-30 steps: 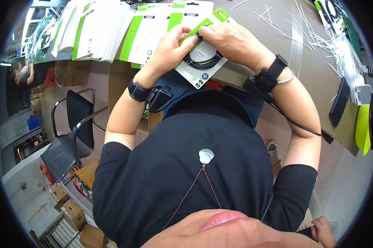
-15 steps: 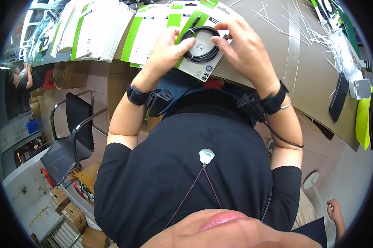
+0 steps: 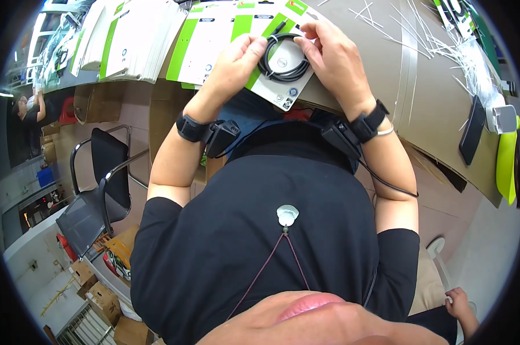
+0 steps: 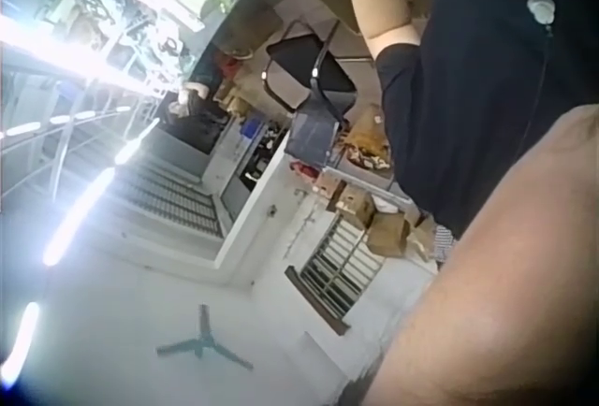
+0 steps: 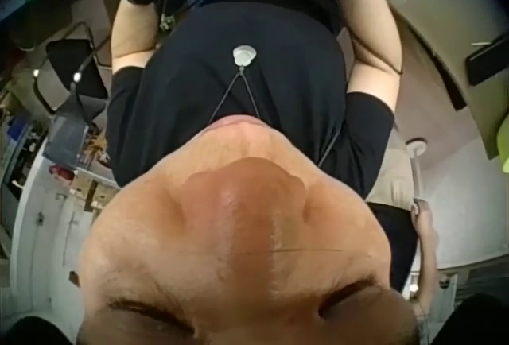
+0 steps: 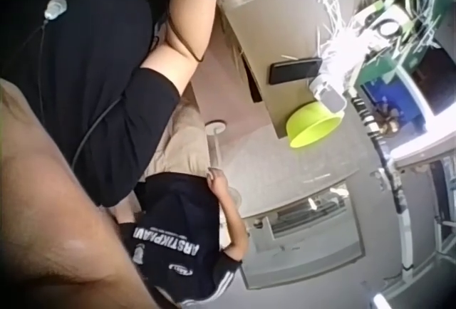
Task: The person packages USB cables by hand by placing a cable onto a cardboard backing, threading a plastic tie through the backing, and pulling it tight. They then turn the package over and repeat the process with a second tie to secure the other side of the cable before setting the finished package aside.
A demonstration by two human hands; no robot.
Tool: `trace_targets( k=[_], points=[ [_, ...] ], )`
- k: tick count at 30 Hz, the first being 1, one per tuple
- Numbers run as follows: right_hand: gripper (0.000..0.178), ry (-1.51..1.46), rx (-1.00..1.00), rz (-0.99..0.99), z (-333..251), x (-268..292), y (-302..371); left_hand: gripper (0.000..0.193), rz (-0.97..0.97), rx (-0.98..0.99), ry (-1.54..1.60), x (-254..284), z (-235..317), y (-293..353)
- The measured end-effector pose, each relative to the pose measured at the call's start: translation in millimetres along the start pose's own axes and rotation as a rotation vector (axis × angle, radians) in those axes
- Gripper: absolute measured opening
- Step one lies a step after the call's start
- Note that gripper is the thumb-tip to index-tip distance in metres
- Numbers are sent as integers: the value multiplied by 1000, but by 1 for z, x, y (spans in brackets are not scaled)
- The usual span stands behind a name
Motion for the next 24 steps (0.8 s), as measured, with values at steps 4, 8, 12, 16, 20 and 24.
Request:
trace_targets(
  k=[4, 8, 12, 16, 20, 24],
  points=[
    [17, -83, 167, -95, -26, 3, 22, 25, -68, 136, 287, 1, 5, -2],
    [18, -54, 200, -73, -29, -9, 30, 25, -131, 163, 315, 0, -6, -8],
    [19, -76, 197, -147, -21, -10, 32, 25, -133, 162, 203, -2, -13, -12],
    [20, 40, 246, -139, -22, -15, 37, 27, -62, 99, 54, -9, -12, -11],
    [22, -185, 190, -109, -22, -9, 34, 33, -9, -55, -61, -11, 0, -5],
    [24, -156, 130, -82, -25, 1, 38, 37, 21, -96, -135, -11, -2, -6]
  ],
)
Point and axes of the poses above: each hand's wrist, its own y-axis away from the middle knuckle, its own x-axis out of the back of the hand, z = x × y, the point moved 1 cm from there along -y, towards the middle knuckle, and after that the axes turned 2 degrees about -y, right-handed, at the moved point
